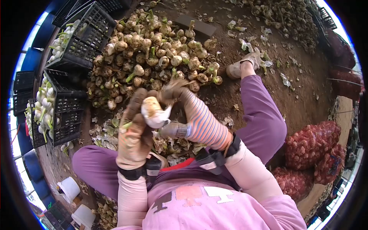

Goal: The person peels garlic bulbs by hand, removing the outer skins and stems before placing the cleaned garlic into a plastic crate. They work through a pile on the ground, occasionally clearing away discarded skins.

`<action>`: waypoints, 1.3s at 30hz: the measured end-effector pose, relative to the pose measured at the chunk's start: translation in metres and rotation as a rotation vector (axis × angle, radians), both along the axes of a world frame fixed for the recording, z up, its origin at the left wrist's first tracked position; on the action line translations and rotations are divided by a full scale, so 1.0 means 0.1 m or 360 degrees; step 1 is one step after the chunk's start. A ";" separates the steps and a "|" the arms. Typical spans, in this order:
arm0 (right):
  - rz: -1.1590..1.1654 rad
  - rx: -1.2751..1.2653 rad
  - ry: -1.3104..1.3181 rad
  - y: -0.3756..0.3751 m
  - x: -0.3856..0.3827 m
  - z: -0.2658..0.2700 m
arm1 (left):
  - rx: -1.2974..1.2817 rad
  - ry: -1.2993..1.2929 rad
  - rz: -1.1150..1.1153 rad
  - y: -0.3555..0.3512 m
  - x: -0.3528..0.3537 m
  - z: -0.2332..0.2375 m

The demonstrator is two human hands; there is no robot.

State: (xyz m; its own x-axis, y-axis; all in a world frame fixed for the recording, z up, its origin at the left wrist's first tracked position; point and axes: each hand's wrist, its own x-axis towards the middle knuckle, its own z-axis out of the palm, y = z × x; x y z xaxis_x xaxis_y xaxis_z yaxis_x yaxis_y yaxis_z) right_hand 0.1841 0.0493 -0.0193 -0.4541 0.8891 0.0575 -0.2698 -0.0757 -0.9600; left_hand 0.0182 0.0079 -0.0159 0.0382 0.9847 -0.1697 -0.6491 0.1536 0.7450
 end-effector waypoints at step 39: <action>-0.0030 -0.0392 -0.0150 -0.06 -0.14 -0.07 | 0.0085 -0.0951 0.0312 -0.11 -0.38 -0.12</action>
